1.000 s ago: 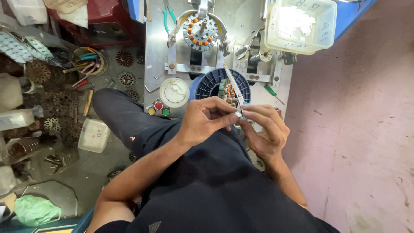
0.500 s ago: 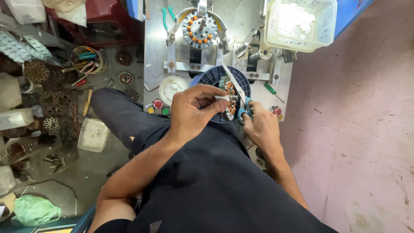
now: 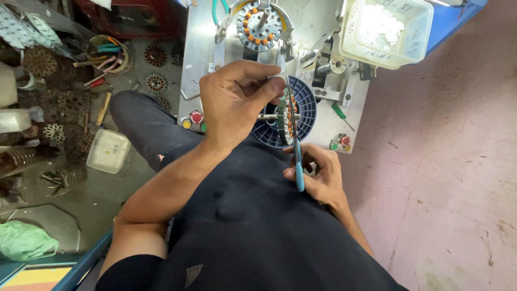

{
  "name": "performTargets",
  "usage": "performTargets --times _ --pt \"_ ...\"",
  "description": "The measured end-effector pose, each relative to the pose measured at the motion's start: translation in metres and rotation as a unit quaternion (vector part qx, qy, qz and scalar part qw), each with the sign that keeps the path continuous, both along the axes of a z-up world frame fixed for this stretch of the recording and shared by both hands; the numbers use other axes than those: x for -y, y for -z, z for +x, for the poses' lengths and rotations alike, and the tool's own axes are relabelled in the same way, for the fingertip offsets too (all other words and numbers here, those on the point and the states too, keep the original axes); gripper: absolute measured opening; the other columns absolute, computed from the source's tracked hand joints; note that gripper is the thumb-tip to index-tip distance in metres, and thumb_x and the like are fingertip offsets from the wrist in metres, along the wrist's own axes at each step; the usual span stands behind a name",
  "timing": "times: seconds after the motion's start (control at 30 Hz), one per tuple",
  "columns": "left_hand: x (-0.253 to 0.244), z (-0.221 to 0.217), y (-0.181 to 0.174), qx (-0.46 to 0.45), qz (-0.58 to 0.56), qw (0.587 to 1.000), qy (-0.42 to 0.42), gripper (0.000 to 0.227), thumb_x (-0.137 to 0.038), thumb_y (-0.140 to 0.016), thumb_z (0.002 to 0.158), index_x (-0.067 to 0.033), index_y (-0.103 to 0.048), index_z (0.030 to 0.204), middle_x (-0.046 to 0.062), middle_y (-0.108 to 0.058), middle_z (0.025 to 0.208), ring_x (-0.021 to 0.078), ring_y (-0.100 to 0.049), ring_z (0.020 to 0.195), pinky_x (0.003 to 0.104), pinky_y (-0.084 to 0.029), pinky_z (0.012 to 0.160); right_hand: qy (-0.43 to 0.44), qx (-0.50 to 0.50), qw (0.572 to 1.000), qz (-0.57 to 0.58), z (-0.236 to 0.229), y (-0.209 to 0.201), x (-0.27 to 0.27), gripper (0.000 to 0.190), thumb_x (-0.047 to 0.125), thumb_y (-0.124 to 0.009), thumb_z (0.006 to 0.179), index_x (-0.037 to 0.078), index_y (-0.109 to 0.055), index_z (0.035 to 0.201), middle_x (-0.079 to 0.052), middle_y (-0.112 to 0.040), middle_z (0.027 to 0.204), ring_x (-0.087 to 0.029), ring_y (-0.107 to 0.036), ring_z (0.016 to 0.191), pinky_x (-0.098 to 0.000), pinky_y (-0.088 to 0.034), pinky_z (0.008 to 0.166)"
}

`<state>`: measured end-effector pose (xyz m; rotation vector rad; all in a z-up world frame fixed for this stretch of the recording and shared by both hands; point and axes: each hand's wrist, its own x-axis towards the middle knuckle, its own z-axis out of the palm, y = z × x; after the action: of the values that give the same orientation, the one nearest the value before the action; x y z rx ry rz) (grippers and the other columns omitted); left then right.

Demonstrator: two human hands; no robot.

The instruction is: The person uses scissors to cut small white plastic pieces and places them into slots on a circular electronic component mounted on a machine. The person repeatedly picks up pieces, cuts them, and inserts them into the component.

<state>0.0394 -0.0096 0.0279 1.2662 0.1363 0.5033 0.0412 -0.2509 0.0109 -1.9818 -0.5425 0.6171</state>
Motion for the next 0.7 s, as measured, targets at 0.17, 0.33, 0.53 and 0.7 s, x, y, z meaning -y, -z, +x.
performTargets --times 0.17,0.33,0.53,0.7 --pt "0.009 0.0 -0.002 0.016 0.015 0.999 -0.044 0.015 -0.002 -0.078 0.098 0.0045 -0.073 0.11 0.012 -0.076 0.093 0.0114 -0.074 0.078 0.022 -0.061 0.069 0.003 0.015 1.0 0.01 -0.001 -0.001 -0.007 0.04 0.027 -0.085 0.076 0.002 -0.076 0.106 0.001 -0.066 0.066 -0.006 -0.058 0.056 -0.0223 -0.044 0.054" --pt "0.014 -0.003 0.001 0.006 0.023 0.998 -0.053 0.015 -0.003 -0.077 0.099 0.0047 -0.072 0.111 0.011 -0.077 0.093 0.0114 -0.075 0.079 0.022 -0.062 0.07 -0.001 -0.001 1.0 0.017 0.0 0.003 -0.003 0.037 0.023 -0.085 0.079 0.002 -0.075 0.107 0.001 -0.069 0.064 -0.006 -0.065 0.053 -0.0204 -0.049 0.052" --pt "0.021 -0.002 0.004 0.019 0.005 0.998 -0.054 0.015 -0.002 -0.077 0.099 0.0053 -0.072 0.112 0.011 -0.077 0.093 0.0122 -0.076 0.08 0.022 -0.063 0.071 -0.002 -0.01 1.0 0.023 0.0 0.001 -0.001 0.034 0.019 -0.085 0.079 0.001 -0.074 0.107 0.0 -0.07 0.064 -0.007 -0.066 0.053 -0.0209 -0.051 0.052" --pt "0.023 -0.002 0.005 0.021 0.009 0.998 -0.059 0.015 -0.003 -0.077 0.098 0.0046 -0.072 0.11 0.011 -0.077 0.09 0.0122 -0.077 0.078 0.023 -0.064 0.07 0.0 -0.01 1.0 0.0 0.002 0.001 0.003 0.033 0.019 -0.085 0.079 0.001 -0.075 0.104 -0.001 -0.068 0.061 -0.007 -0.065 0.051 -0.0215 -0.049 0.05"
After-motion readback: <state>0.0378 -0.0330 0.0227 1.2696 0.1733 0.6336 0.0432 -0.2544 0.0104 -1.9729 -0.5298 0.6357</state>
